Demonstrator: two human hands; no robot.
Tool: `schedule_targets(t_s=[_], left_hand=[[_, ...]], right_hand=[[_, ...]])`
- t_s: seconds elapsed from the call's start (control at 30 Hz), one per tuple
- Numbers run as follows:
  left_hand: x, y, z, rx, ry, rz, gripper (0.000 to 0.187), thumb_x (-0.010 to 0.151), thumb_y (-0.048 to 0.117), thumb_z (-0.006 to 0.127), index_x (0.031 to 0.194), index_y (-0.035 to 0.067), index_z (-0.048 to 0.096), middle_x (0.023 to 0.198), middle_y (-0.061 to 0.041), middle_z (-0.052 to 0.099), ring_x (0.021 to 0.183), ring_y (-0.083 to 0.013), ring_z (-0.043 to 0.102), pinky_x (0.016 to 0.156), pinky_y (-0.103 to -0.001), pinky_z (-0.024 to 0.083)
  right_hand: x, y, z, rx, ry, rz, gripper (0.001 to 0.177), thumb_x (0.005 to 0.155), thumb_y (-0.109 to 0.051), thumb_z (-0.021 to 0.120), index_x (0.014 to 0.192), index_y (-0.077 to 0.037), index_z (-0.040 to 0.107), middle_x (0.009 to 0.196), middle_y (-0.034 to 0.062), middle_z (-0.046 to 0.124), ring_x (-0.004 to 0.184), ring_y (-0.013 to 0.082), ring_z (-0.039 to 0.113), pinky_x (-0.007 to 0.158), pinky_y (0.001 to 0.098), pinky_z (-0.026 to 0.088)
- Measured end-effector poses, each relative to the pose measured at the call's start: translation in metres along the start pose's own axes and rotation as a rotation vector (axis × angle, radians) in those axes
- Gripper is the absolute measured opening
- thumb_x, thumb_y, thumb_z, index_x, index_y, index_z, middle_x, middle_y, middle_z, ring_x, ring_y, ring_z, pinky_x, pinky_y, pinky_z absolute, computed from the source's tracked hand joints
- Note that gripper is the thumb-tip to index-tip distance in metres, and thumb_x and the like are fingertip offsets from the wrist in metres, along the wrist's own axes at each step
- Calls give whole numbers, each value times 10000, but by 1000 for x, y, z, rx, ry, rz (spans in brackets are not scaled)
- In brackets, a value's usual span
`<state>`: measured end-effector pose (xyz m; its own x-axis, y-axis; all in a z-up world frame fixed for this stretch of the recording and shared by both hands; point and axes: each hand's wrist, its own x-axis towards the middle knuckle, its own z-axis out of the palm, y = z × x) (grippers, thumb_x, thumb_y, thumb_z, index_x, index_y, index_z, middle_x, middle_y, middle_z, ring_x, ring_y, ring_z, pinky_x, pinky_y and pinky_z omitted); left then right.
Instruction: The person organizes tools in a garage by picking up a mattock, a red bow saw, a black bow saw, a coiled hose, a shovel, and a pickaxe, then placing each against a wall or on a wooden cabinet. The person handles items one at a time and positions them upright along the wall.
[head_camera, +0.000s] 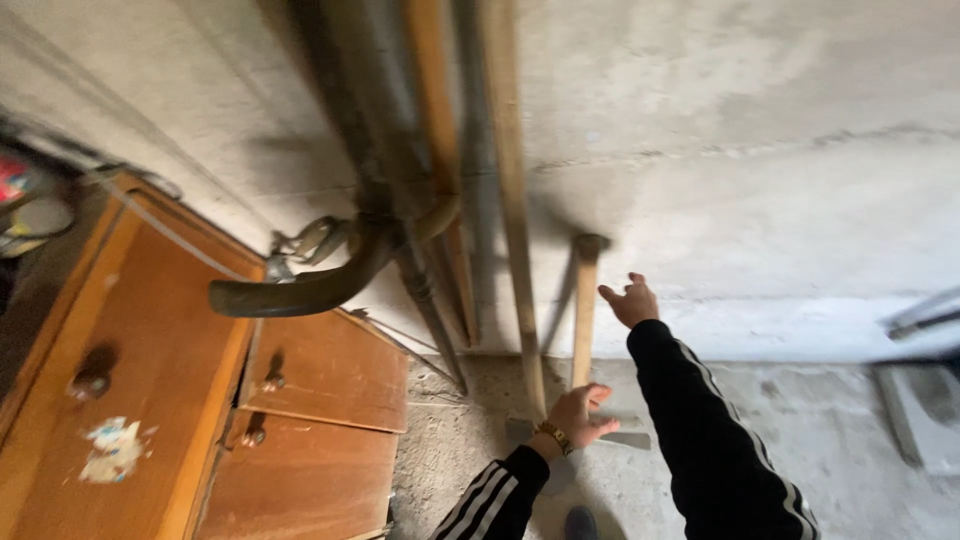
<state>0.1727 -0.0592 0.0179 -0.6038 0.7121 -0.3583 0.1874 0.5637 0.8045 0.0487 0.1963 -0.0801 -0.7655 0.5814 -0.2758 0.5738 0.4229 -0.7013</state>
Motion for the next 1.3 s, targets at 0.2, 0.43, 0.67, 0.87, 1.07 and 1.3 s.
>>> schedule_targets(t_s=[0.2,0.43,0.67,0.87,1.07,1.3], left_hand=[[30,-29,44,119,81,256,599,777,354,822,1291,95,656,1202,-206,707,1071,-363,711,916,-471,595],[59,-43,78,349,-42,206,570,777,382,813,1291,193,652,1219,-100,714,1098,-280,720,959,-416,582],[65,-2,170,379,-240,219,556,753,397,821,1271,270,661,1236,-38,725,1130,-224,715,993,-377,581],[27,56,261,404,-413,329,563,766,334,837,1291,252,653,1252,-76,719,1138,-260,712,1014,-412,567],[-50,80,339,403,-519,430,554,767,339,870,1269,227,664,1228,-91,731,1116,-267,721,967,-412,587],[-141,61,419,378,-602,506,570,739,306,895,1262,214,685,1212,-111,744,1092,-315,729,928,-439,607]], right_hand=[[-60,72,-17,141,148,-108,834,877,-566,794,1424,5,531,1162,253,731,1065,404,725,936,493,606],[-206,122,-85,451,171,57,718,865,-452,851,1359,1,595,1182,291,725,1096,401,719,926,503,593],[-349,180,-137,693,322,293,661,847,-398,865,1361,-62,621,1218,249,740,1147,367,716,963,483,597],[-454,240,-150,902,516,405,572,886,-280,829,1371,-70,610,1198,237,744,1154,350,719,974,478,589],[-571,292,-147,987,610,439,581,906,-297,829,1382,-62,592,1188,221,752,1149,336,724,984,473,579],[-700,358,-97,1093,739,468,571,910,-229,829,1380,-20,579,1168,254,746,1133,352,721,987,480,568]])
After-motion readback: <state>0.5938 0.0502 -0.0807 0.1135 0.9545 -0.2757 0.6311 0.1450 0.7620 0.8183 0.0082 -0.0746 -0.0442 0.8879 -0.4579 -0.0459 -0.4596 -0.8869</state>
